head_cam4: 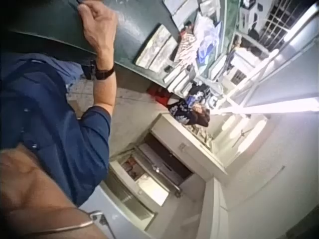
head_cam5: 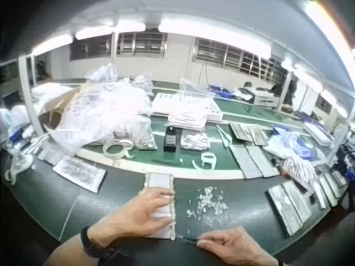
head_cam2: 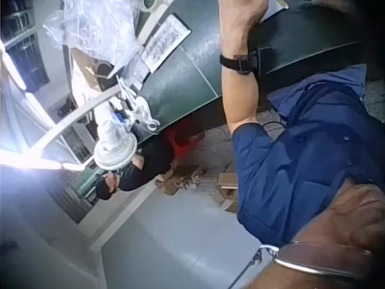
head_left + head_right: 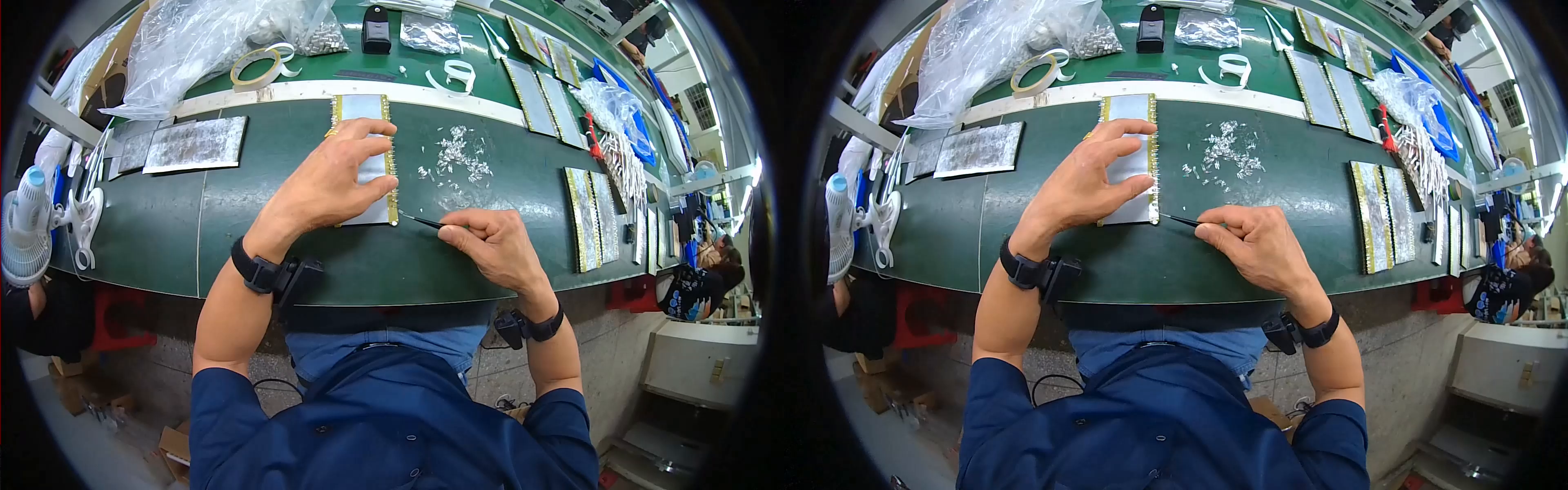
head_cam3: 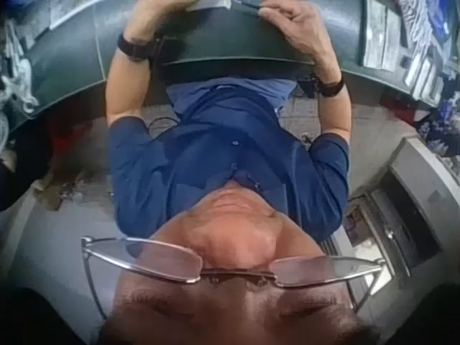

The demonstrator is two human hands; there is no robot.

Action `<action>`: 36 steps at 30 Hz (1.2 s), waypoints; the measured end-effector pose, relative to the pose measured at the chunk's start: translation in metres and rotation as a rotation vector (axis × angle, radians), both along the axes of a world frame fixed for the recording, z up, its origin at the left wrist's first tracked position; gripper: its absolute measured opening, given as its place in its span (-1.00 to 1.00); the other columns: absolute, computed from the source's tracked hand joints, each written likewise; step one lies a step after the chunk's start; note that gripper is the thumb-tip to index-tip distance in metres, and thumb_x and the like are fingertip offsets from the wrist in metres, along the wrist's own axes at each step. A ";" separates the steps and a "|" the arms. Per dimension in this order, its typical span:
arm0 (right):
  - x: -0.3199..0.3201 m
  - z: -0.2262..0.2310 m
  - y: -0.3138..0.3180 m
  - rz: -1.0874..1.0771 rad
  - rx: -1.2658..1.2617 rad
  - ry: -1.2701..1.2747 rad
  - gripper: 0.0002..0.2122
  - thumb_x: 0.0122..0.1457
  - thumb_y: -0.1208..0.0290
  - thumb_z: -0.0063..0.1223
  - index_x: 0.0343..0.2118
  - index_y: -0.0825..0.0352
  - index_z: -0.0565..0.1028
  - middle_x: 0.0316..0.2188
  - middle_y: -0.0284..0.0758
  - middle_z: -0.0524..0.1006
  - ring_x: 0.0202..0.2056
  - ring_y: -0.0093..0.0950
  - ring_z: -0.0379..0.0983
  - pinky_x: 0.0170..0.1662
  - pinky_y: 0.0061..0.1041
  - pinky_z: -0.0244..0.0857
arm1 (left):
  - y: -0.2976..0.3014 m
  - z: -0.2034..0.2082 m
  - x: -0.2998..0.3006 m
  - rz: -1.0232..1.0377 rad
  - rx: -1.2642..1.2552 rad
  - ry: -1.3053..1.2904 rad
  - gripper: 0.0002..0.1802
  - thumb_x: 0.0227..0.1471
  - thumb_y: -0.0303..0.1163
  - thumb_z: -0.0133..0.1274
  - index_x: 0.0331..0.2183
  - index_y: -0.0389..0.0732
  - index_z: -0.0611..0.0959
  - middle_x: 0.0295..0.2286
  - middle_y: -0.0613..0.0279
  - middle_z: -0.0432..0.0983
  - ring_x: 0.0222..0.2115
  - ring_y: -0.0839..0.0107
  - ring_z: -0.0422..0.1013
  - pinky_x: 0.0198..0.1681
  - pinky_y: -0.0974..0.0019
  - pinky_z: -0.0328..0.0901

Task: The person uses tweezers to pick up small components and place them onto the pins of a circuit board. After populating the pins, the person uses the tweezers to press down and secure each component before setting the board aside.

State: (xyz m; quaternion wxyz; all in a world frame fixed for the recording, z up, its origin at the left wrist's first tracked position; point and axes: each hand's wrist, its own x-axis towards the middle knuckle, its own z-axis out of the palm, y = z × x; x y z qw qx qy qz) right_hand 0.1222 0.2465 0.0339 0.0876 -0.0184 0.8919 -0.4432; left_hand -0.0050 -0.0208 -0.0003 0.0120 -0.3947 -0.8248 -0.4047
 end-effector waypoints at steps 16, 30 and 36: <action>-0.010 -0.021 0.007 0.277 0.455 0.693 -0.79 0.17 0.45 0.45 -0.13 0.28 0.74 -0.62 -0.33 0.51 -0.60 -0.44 0.41 -0.45 -0.42 0.24 | -0.001 -0.002 0.001 -0.050 -0.055 0.002 -0.57 0.08 -0.32 0.38 -0.08 -0.37 0.67 0.29 -0.08 0.41 0.34 -0.17 0.28 0.38 -0.06 0.27; -0.009 -0.010 0.007 0.057 0.016 0.144 -0.81 0.24 0.40 0.45 -0.19 0.41 0.75 -0.56 -0.47 0.60 -0.57 -0.60 0.41 -0.45 -0.54 0.21 | -0.001 0.001 0.002 -0.059 -0.036 0.003 -0.53 0.07 -0.31 0.38 -0.04 -0.36 0.69 0.28 -0.14 0.41 0.37 -0.22 0.24 0.40 -0.11 0.25; -0.032 -0.003 0.027 -0.010 -0.334 -0.453 -0.73 0.30 0.28 0.45 -0.18 0.45 0.77 -0.45 -0.60 0.62 -0.44 -0.79 0.38 -0.41 -0.68 0.21 | -0.002 0.000 0.002 -0.071 -0.054 -0.014 -0.50 0.06 -0.29 0.39 -0.01 -0.35 0.68 0.31 -0.12 0.37 0.40 -0.22 0.19 0.42 -0.11 0.24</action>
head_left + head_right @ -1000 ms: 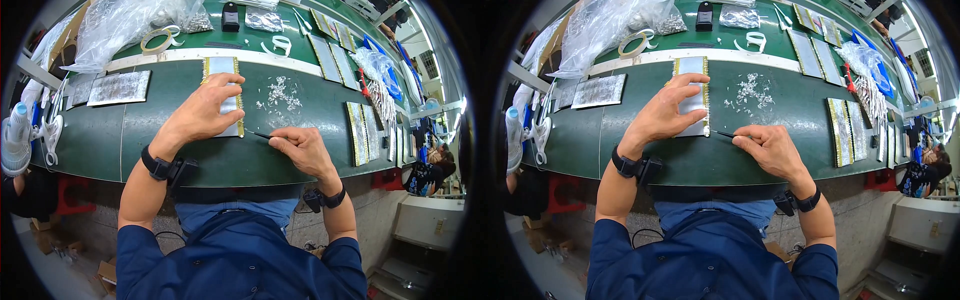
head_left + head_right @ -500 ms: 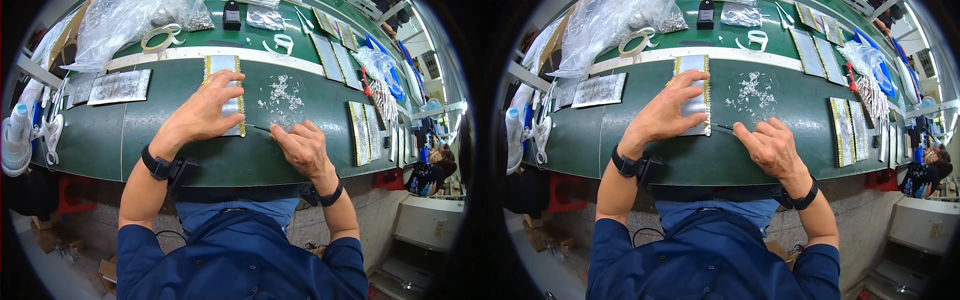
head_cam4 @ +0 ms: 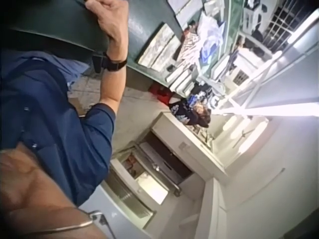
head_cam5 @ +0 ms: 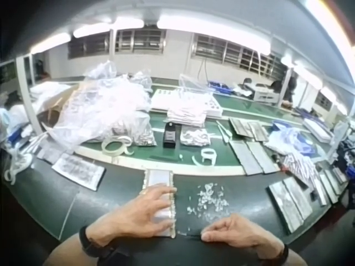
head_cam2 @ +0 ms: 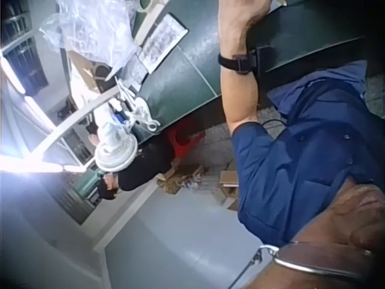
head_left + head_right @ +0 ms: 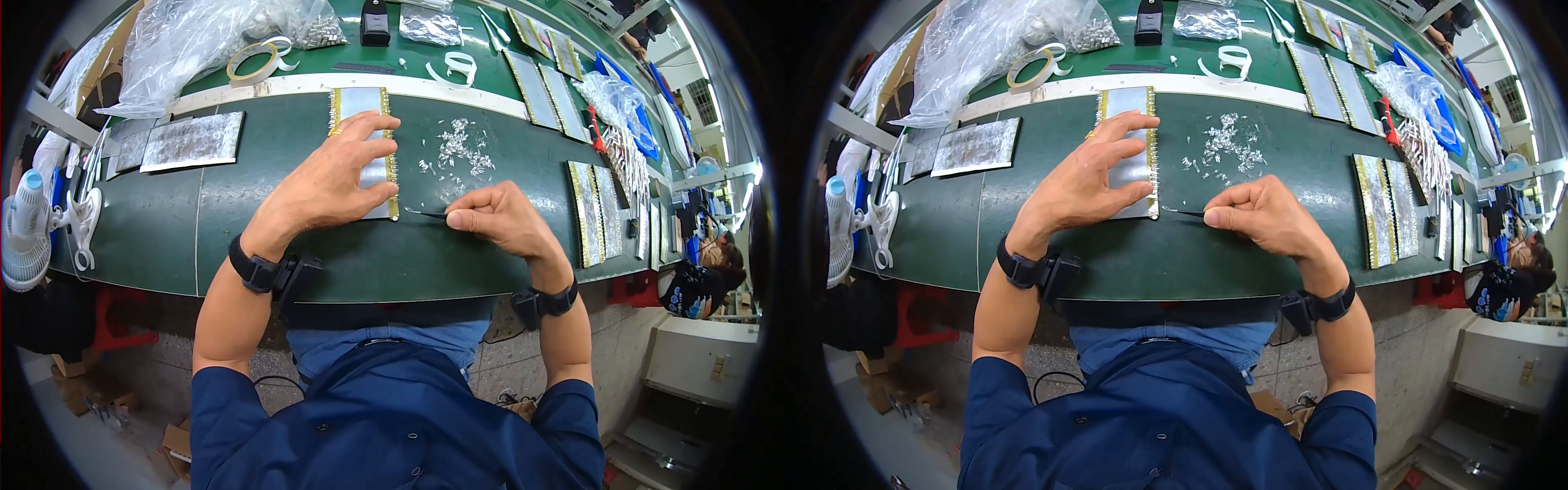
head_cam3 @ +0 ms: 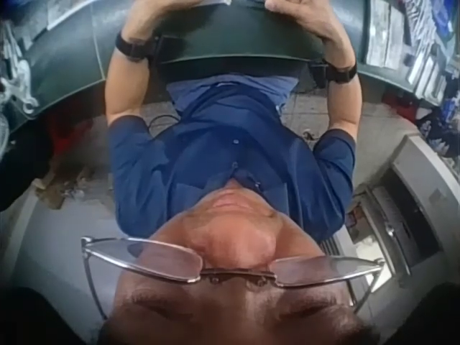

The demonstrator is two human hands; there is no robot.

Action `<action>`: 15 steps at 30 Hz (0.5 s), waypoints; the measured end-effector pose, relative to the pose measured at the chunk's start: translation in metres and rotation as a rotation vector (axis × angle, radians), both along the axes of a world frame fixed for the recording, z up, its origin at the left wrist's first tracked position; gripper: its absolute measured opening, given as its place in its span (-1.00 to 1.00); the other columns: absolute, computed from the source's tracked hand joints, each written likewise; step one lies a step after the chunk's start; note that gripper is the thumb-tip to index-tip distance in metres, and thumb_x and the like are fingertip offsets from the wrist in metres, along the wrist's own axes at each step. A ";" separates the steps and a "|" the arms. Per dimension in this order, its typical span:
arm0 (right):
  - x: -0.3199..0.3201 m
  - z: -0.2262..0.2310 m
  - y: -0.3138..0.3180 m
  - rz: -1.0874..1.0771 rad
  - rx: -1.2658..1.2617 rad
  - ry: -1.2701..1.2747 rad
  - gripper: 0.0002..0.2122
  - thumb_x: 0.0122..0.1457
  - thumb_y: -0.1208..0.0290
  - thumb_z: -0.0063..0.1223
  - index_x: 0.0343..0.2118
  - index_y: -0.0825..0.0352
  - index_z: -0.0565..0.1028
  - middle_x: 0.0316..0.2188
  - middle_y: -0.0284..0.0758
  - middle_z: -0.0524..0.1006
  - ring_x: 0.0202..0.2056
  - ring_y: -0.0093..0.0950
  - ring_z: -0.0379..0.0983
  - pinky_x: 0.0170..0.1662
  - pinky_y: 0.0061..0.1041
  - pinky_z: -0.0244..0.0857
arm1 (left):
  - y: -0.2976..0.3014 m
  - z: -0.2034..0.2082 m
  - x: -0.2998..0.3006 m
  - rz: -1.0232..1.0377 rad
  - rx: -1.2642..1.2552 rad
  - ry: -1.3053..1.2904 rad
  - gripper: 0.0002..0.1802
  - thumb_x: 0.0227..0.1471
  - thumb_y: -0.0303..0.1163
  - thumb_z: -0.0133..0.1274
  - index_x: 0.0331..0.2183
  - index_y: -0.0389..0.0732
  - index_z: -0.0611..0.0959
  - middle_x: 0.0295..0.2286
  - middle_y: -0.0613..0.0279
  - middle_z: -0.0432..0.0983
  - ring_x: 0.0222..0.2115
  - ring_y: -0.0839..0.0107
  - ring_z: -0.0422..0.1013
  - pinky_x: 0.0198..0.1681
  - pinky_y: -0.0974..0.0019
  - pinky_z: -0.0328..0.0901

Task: The person uses tweezers to pick up small components and place them onto the pins of a circuit board. After populating the pins, the person uses the tweezers to press down and secure each component before setting the board aside.

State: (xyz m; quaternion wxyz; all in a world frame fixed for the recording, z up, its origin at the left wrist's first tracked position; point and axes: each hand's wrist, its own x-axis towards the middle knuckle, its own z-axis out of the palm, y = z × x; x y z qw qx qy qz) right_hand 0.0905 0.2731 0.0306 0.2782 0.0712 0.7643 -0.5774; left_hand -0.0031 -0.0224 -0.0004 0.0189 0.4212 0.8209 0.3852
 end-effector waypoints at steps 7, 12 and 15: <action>-0.040 0.002 0.004 0.218 0.095 0.038 -0.71 0.27 0.26 0.48 -0.17 0.44 0.77 -0.44 -0.56 0.63 -0.43 -0.77 0.39 -0.38 -0.68 0.23 | -0.002 -0.001 0.001 0.008 -0.092 -0.014 -0.42 0.04 -0.24 0.42 0.05 -0.32 0.68 0.43 -0.08 0.20 0.50 -0.23 -0.02 0.49 -0.19 0.12; -0.059 0.004 0.003 0.346 0.121 0.045 -0.70 0.26 0.25 0.49 -0.16 0.43 0.77 -0.45 -0.56 0.63 -0.41 -0.76 0.39 -0.35 -0.67 0.26 | -0.002 -0.006 -0.001 0.026 -0.110 -0.018 -0.37 0.04 -0.23 0.41 0.12 -0.28 0.67 0.47 -0.08 0.12 0.53 -0.23 -0.13 0.53 -0.23 0.00; -0.066 0.005 0.002 0.381 0.138 0.066 -0.70 0.26 0.25 0.49 -0.17 0.43 0.77 -0.45 -0.56 0.62 -0.41 -0.75 0.39 -0.35 -0.66 0.26 | -0.001 -0.007 -0.001 0.022 -0.114 -0.009 -0.35 0.04 -0.23 0.40 0.15 -0.27 0.67 0.47 -0.08 0.10 0.53 -0.24 -0.14 0.54 -0.23 -0.03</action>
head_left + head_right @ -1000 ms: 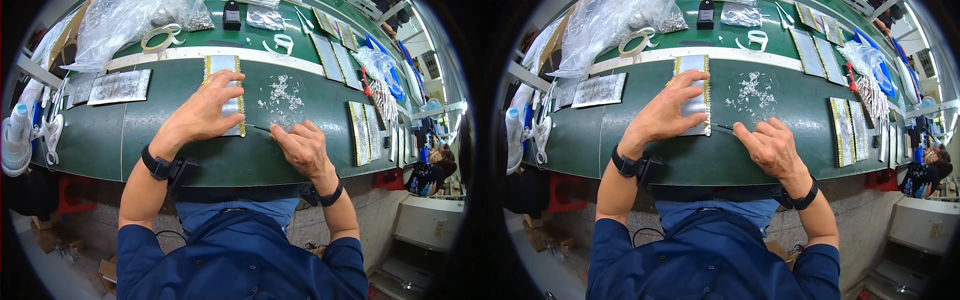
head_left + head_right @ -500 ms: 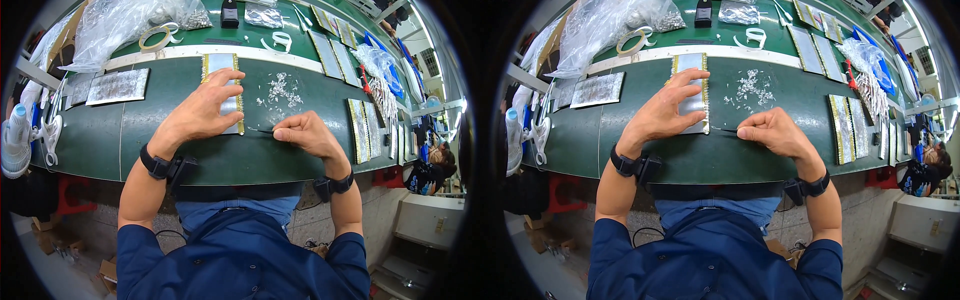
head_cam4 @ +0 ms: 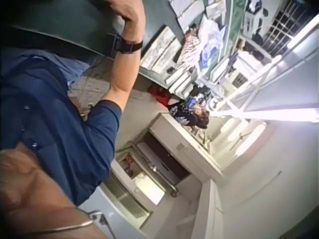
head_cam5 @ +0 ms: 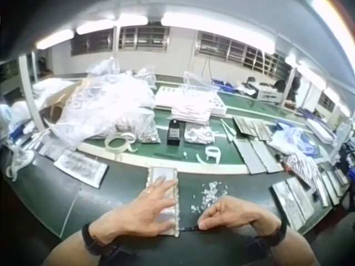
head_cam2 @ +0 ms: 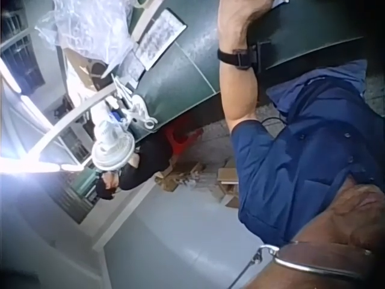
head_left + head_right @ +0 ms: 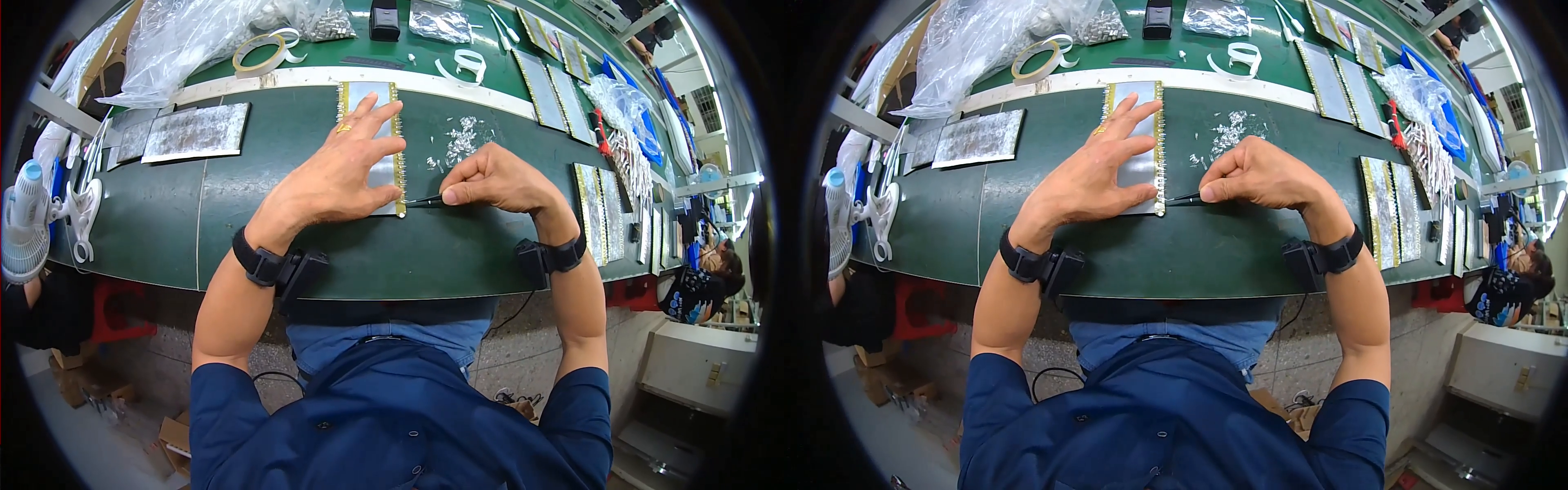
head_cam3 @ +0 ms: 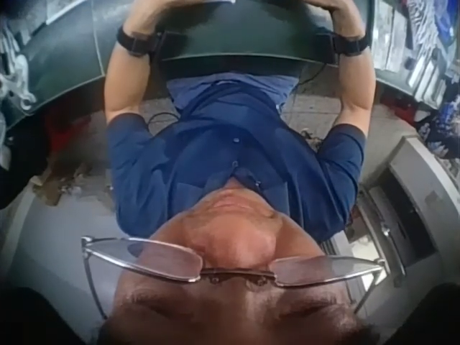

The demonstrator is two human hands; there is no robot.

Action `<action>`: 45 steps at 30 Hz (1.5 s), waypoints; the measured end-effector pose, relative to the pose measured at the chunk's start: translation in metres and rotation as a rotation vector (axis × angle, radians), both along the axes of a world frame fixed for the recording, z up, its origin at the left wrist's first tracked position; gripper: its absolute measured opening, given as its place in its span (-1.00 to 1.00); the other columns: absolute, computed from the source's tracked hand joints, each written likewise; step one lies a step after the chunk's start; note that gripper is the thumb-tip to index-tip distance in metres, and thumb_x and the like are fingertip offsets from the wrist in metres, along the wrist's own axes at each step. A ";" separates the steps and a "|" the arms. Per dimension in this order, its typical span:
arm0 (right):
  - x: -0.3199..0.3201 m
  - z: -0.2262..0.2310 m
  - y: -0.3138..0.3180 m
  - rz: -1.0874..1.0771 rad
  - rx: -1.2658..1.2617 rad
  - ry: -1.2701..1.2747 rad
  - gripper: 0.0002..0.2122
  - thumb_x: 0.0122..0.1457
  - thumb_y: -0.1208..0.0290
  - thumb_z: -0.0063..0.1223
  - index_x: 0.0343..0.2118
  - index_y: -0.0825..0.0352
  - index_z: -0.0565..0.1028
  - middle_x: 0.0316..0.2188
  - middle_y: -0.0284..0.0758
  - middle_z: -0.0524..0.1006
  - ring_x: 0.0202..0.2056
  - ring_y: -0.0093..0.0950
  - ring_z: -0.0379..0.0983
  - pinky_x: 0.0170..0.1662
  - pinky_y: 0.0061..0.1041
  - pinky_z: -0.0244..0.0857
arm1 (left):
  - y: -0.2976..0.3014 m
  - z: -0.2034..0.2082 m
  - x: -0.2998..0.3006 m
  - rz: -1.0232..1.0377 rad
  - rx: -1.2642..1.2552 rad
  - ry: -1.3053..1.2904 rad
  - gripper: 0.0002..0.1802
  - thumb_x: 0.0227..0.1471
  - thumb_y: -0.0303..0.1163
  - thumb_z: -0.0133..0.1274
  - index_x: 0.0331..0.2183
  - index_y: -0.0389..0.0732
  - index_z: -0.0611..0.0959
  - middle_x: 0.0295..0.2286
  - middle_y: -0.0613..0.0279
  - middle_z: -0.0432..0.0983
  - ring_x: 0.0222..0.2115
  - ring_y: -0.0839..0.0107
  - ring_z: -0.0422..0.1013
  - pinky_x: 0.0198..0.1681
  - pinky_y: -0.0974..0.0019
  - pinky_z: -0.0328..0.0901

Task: The person uses tweezers to pick up small components and place them onto the pins of a circuit board. After populating the pins, the person uses the tweezers to press down and secure each component before setting the board aside.

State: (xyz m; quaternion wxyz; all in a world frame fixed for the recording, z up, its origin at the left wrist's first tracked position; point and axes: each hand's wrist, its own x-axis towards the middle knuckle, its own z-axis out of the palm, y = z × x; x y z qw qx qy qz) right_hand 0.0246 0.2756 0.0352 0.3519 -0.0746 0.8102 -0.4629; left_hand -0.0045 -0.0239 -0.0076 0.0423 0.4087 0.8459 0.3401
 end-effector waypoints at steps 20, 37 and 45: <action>-0.004 -0.002 -0.002 0.021 0.001 0.000 -0.72 0.25 0.21 0.46 -0.18 0.36 0.79 -0.49 -0.57 0.60 -0.42 -0.71 0.37 -0.35 -0.59 0.23 | 0.007 0.000 0.005 0.024 0.002 0.025 -0.37 0.00 -0.21 0.43 0.09 -0.25 0.70 0.46 -0.16 0.12 0.51 -0.31 -0.11 0.54 -0.24 -0.05; 0.023 0.015 0.026 -0.127 -0.086 -0.050 -0.74 0.26 0.29 0.49 -0.17 0.42 0.77 -0.47 -0.57 0.61 -0.45 -0.80 0.36 -0.40 -0.71 0.17 | 0.010 -0.002 0.006 0.019 -0.020 0.021 -0.44 0.04 -0.23 0.44 0.05 -0.22 0.70 0.46 -0.15 0.12 0.52 -0.29 -0.13 0.54 -0.25 -0.03; 0.060 0.014 0.053 -0.363 -0.076 -0.052 -0.73 0.28 0.31 0.47 -0.15 0.44 0.75 -0.47 -0.57 0.62 -0.46 -0.82 0.37 -0.40 -0.75 0.17 | 0.006 -0.003 -0.002 0.051 0.086 0.045 -0.47 0.11 -0.22 0.41 0.03 -0.31 0.68 0.43 -0.13 0.21 0.50 -0.29 -0.04 0.51 -0.21 0.03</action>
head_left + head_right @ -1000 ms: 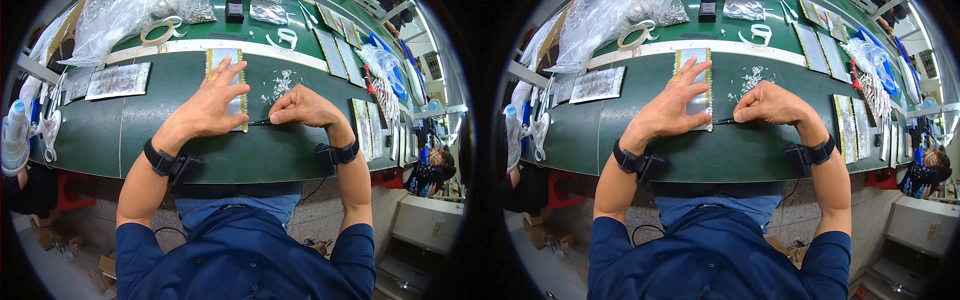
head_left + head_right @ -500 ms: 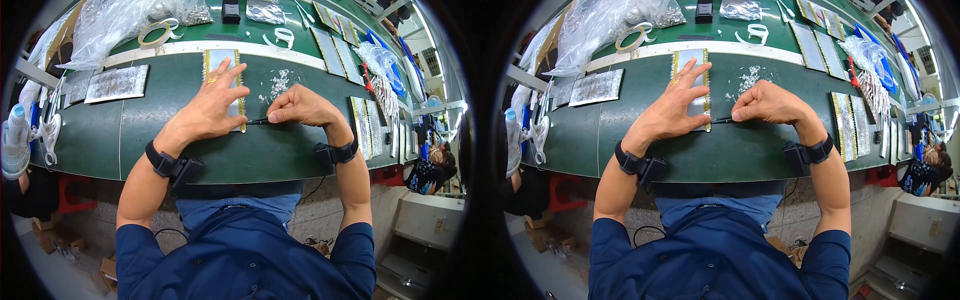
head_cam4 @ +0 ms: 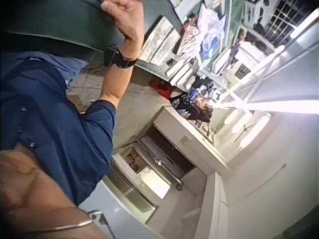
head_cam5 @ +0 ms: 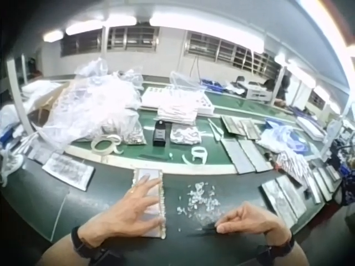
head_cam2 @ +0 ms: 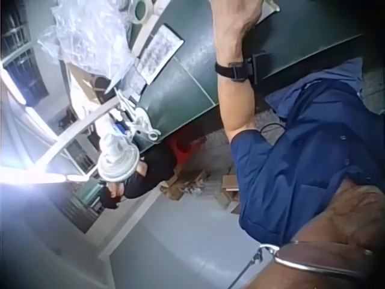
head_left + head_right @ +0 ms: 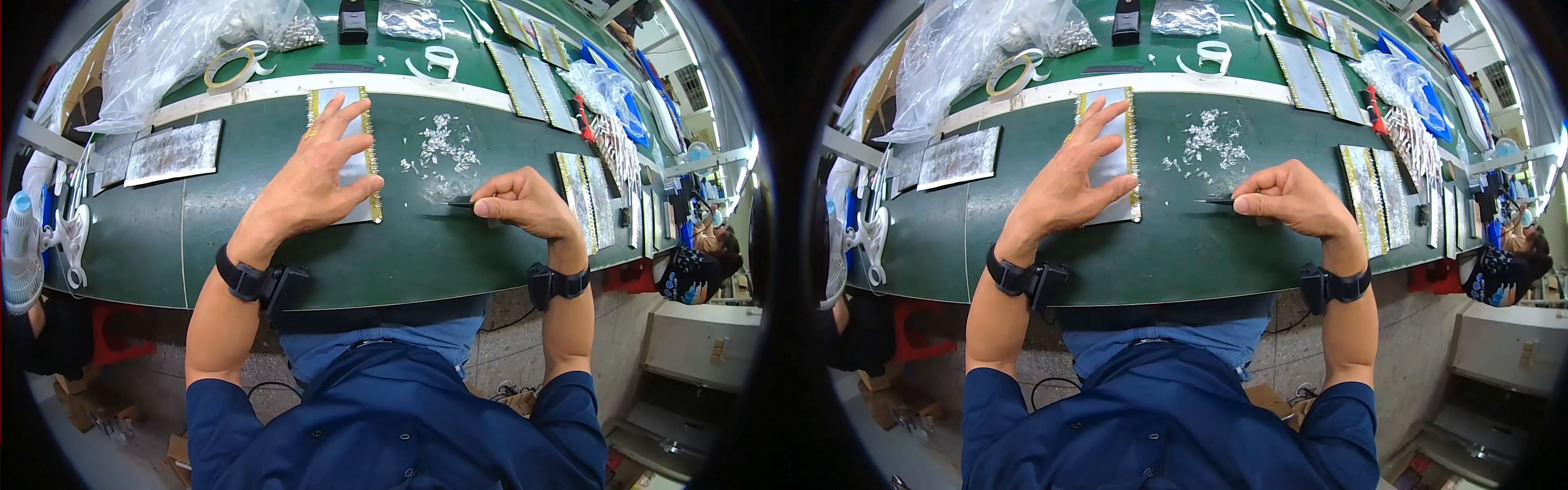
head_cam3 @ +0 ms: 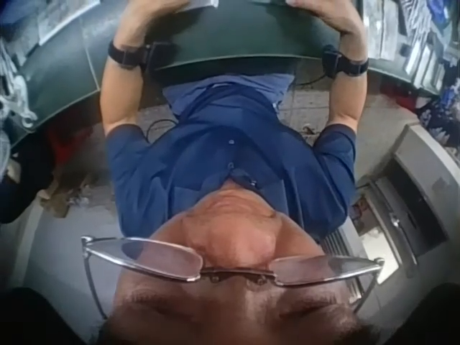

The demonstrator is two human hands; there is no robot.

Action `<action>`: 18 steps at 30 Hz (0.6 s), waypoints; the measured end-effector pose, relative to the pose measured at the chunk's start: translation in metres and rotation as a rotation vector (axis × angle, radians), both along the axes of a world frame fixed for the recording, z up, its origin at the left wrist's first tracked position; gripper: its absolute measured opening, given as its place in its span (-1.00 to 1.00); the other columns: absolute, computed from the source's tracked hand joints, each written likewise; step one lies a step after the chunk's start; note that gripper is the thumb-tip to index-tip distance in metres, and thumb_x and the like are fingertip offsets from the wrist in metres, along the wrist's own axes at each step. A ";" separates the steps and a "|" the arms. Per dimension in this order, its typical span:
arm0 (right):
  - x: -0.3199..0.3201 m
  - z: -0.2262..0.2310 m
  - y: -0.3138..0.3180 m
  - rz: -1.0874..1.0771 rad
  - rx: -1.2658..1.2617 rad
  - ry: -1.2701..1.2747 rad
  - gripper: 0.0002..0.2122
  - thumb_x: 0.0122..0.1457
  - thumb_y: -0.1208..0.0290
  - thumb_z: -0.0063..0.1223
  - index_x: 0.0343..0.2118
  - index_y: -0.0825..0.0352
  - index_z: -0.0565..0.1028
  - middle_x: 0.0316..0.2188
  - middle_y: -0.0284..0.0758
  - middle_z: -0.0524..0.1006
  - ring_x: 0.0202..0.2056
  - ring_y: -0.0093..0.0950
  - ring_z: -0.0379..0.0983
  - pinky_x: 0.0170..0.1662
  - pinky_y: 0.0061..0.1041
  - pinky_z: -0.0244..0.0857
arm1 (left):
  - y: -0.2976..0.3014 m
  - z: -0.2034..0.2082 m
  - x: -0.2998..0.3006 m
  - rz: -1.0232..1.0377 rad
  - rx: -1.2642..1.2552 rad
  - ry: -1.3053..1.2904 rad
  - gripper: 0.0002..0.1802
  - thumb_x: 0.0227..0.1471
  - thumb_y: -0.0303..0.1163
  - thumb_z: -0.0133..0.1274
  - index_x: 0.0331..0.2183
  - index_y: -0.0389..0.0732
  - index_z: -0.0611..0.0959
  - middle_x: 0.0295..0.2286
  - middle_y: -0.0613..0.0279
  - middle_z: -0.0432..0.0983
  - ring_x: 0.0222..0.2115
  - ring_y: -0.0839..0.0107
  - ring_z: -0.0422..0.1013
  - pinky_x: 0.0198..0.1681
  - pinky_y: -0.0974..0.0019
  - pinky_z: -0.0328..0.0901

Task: The person uses tweezers to pick up small components and place them onto the pins of a circuit board. After populating the pins, the person uses the tweezers to press down and secure each component before setting the board aside.

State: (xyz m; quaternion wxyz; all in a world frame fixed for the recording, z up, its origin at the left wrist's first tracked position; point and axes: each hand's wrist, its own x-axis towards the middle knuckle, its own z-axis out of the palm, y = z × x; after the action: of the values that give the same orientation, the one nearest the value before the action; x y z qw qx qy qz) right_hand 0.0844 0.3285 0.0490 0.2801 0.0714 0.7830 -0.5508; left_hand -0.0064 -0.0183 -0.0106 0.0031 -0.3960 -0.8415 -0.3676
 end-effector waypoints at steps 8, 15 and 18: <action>0.019 -0.014 -0.006 -0.197 0.101 0.159 -0.73 0.35 0.31 0.40 -0.13 0.48 0.73 -0.47 -0.57 0.63 -0.44 -0.82 0.40 -0.38 -0.73 0.22 | 0.003 0.008 0.004 0.092 0.130 -0.001 -0.58 0.14 -0.32 0.38 -0.09 -0.41 0.65 0.33 -0.12 0.38 0.42 -0.31 0.16 0.44 -0.13 0.19; 0.020 -0.017 -0.008 -0.205 0.317 0.325 -0.73 0.35 0.29 0.37 -0.14 0.46 0.73 -0.60 -0.59 0.54 -0.53 -0.81 0.28 -0.48 -0.60 0.12 | 0.006 0.008 0.006 0.108 0.111 -0.003 -0.62 0.13 -0.37 0.37 -0.13 -0.42 0.64 0.30 -0.12 0.40 0.39 -0.29 0.22 0.41 -0.11 0.22; 0.020 -0.015 -0.010 -0.176 0.461 0.396 -0.73 0.34 0.29 0.36 -0.13 0.45 0.73 -0.67 -0.54 0.48 -0.56 -0.78 0.22 -0.51 -0.54 0.08 | 0.007 0.008 0.007 0.104 0.122 0.005 -0.63 0.13 -0.38 0.37 -0.14 -0.42 0.63 0.27 -0.12 0.44 0.33 -0.24 0.30 0.37 -0.08 0.27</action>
State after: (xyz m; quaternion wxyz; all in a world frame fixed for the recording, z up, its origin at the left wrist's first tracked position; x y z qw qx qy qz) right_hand 0.1042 0.3183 0.0343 0.0498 0.0917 0.9174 -0.3841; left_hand 0.0005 -0.0108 -0.0027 0.0482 -0.3516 -0.8370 -0.4165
